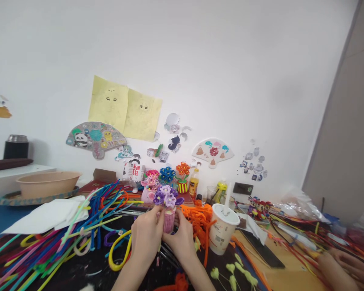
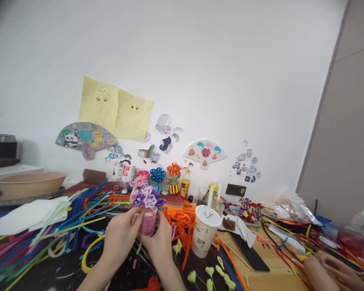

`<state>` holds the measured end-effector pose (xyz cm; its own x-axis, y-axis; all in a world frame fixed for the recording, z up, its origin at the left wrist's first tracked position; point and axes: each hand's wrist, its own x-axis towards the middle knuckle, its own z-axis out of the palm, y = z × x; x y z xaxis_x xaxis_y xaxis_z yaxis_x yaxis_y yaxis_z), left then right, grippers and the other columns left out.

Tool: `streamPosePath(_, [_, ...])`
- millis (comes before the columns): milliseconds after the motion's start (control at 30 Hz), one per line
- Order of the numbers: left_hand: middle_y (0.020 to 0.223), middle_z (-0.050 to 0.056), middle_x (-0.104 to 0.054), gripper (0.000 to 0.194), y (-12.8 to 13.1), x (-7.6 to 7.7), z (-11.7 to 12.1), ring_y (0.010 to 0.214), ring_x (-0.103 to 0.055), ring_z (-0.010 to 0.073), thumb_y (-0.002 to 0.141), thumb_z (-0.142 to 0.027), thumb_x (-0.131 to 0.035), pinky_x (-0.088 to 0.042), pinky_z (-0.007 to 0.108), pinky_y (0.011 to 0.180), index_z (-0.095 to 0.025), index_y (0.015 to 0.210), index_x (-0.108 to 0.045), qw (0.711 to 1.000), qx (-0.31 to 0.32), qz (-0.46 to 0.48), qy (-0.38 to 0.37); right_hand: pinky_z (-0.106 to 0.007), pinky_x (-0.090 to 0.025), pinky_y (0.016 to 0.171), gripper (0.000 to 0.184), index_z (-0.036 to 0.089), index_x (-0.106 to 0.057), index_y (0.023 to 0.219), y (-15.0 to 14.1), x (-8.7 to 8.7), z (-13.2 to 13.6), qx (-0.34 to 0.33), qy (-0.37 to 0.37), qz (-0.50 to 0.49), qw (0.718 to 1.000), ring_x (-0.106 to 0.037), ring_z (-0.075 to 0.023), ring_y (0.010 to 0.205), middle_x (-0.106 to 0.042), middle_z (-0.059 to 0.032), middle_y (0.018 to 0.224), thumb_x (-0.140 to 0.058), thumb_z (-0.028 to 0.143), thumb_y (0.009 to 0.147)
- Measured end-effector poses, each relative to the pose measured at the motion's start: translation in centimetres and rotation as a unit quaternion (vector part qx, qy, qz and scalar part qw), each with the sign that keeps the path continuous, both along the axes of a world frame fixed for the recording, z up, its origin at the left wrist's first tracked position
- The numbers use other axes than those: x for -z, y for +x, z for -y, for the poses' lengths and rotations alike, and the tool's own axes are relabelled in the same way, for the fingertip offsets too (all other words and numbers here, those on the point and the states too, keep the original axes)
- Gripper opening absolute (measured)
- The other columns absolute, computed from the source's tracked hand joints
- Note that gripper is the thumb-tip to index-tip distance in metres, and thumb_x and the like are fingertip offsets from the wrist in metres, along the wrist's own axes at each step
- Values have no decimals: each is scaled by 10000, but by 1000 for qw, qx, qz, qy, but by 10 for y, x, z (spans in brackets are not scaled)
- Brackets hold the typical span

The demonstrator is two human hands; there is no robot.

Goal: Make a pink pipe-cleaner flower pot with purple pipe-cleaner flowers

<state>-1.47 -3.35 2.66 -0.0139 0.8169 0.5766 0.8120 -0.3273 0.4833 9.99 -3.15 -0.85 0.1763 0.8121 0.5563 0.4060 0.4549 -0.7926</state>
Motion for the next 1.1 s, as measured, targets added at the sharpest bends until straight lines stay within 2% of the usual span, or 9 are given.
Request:
streamPosePath(133, [749,12,-704,235,1,-1,2,741,-657,193,870,-305,-412,-343,240,595,-246,827,-635,1000,3,-24,4,-302,-536,747,510,149,-572,1014,0,1,0,14,-3,7,1000,-672,-241,835,-698,-89,937,-707,203,525])
streamPosePath(267, [687,8,-687,227,1,2,1,701,-654,194,868,-319,-419,-345,247,590,-239,828,-627,1000,-2,-10,8,-290,-538,721,487,164,-582,992,0,0,-1,13,10,7,1000,-676,-231,797,-705,-69,894,-711,207,525])
streamPosePath(433, [718,8,-689,230,0,7,-3,711,-653,191,869,-309,-413,-360,250,605,-229,837,-626,999,36,5,28,-292,-536,731,480,169,-577,1002,0,1,-1,6,13,3,1000,-673,-228,809,-702,-70,915,-710,204,542])
streamPosePath(700, [674,4,-677,212,0,10,-6,665,-646,173,858,-302,-433,-366,235,585,-216,846,-626,996,61,42,53,-305,-534,746,496,168,-560,1005,1,0,-1,6,3,3,1000,-669,-237,817,-694,-78,922,-723,239,542])
streamPosePath(900, [713,12,-692,212,1,5,-4,707,-656,196,858,-288,-432,-368,249,603,-223,816,-629,999,39,10,35,-311,-525,767,567,162,-555,1061,1,3,-3,-1,1,11,1000,-661,-244,846,-686,-85,958,-732,233,527])
streamPosePath(1100, [700,9,-691,223,0,5,-3,709,-654,186,865,-305,-423,-360,242,597,-229,820,-628,999,30,19,17,-306,-530,754,585,167,-553,1078,3,7,-6,-2,6,11,1000,-661,-244,847,-685,-85,965,-736,242,528])
